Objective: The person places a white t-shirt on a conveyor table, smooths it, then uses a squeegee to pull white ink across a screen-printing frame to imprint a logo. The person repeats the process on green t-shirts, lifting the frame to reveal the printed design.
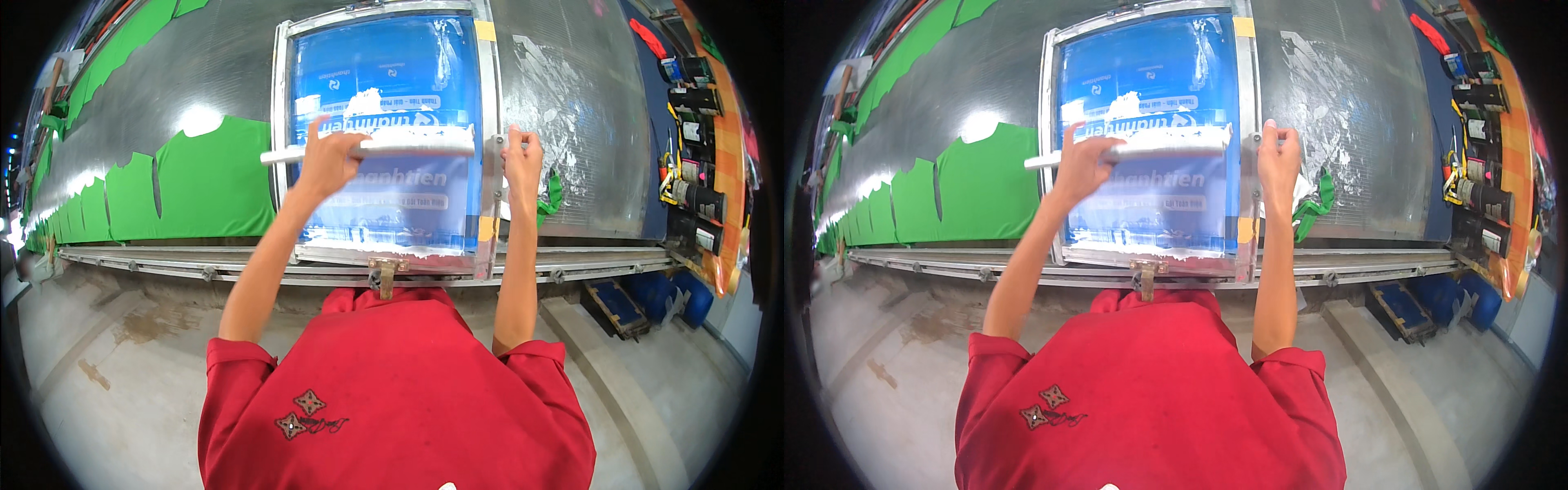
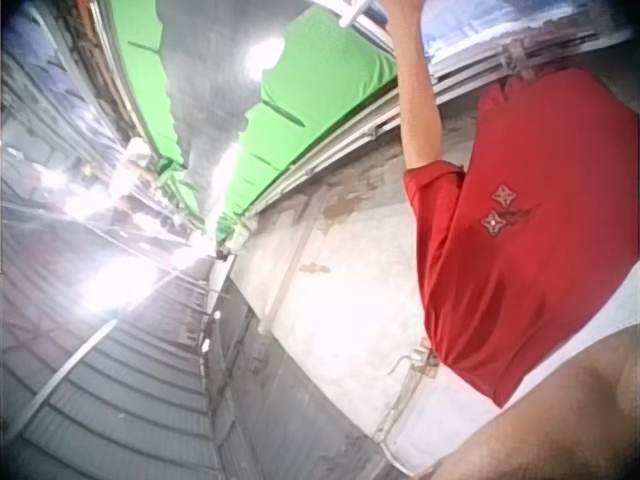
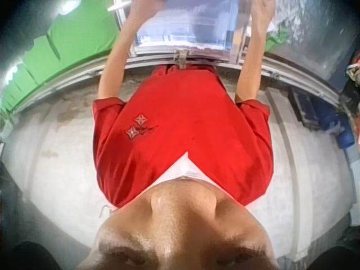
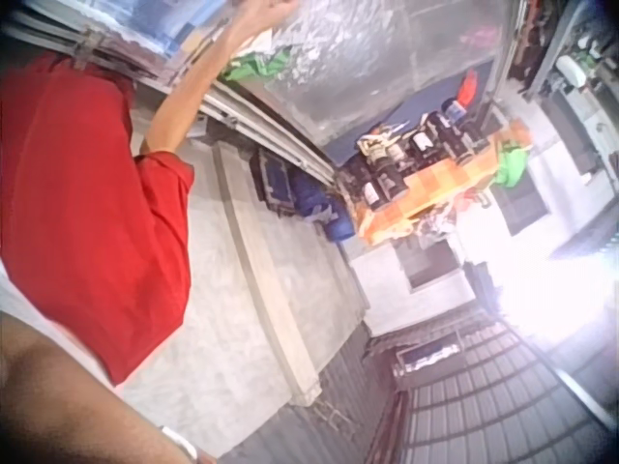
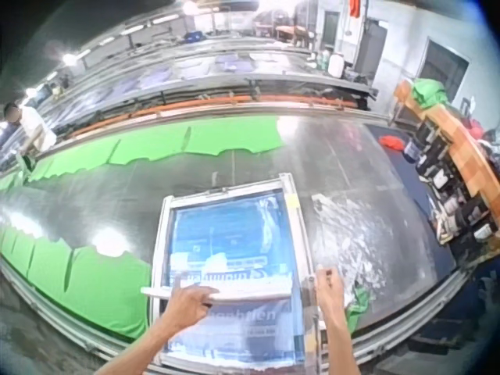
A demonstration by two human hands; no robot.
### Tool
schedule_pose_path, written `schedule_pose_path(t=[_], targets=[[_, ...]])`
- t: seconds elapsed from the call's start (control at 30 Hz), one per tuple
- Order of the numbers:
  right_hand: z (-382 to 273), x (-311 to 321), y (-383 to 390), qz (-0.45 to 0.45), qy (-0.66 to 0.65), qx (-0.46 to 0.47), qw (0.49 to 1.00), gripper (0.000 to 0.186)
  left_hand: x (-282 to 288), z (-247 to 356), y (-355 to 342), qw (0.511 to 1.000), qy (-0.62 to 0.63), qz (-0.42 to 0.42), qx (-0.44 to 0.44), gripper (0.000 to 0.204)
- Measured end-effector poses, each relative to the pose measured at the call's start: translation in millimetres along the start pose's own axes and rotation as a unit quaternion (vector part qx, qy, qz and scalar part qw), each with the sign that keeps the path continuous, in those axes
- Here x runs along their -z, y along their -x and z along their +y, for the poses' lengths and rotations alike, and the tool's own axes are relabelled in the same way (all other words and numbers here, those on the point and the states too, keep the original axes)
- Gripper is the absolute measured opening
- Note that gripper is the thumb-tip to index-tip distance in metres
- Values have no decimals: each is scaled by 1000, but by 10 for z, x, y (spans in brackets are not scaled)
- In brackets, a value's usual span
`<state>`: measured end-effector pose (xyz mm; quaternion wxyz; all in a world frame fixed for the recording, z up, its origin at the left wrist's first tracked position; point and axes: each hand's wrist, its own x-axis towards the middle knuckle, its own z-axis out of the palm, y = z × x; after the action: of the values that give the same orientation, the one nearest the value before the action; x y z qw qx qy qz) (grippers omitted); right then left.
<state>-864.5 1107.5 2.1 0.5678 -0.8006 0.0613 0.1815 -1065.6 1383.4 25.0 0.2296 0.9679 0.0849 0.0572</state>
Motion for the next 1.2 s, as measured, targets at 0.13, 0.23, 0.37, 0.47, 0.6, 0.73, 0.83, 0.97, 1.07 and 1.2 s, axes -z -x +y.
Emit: schedule_pose_path(t=[0.13,0.23,0.37,0.47,0.6,0.73,0.83,0.97,1.07,1.2], targets=[[-46,16,64,22,4,42,999,35,-217,439,975,998,34,51,15,46],[-93,29,118,53,44,69,995,38,-375,825,1748,999,7,24,29,54],[34,-38,173,72,23,128,989,31,-380,909,2035,998,9,37,39,57],[115,-226,193,55,-13,127,990,28,-279,797,1976,998,11,22,52,55],[336,-1085,365,39,-45,167,984,27,239,95,2085,997,-6,-29,72,51],[566,-2203,772,22,-50,150,987,27,674,-803,2582,995,-34,-29,88,47],[524,-2818,1124,21,-75,120,990,27,1051,-1393,2830,997,-43,-33,62,44],[618,-3659,1377,56,-18,188,980,29,1353,-2055,3201,997,-18,-28,73,45],[406,-4043,1702,70,17,174,982,32,1549,-2374,3364,997,-10,-24,76,43],[300,-4301,1932,78,39,149,985,31,1692,-2623,3495,997,-7,-33,74,43]])
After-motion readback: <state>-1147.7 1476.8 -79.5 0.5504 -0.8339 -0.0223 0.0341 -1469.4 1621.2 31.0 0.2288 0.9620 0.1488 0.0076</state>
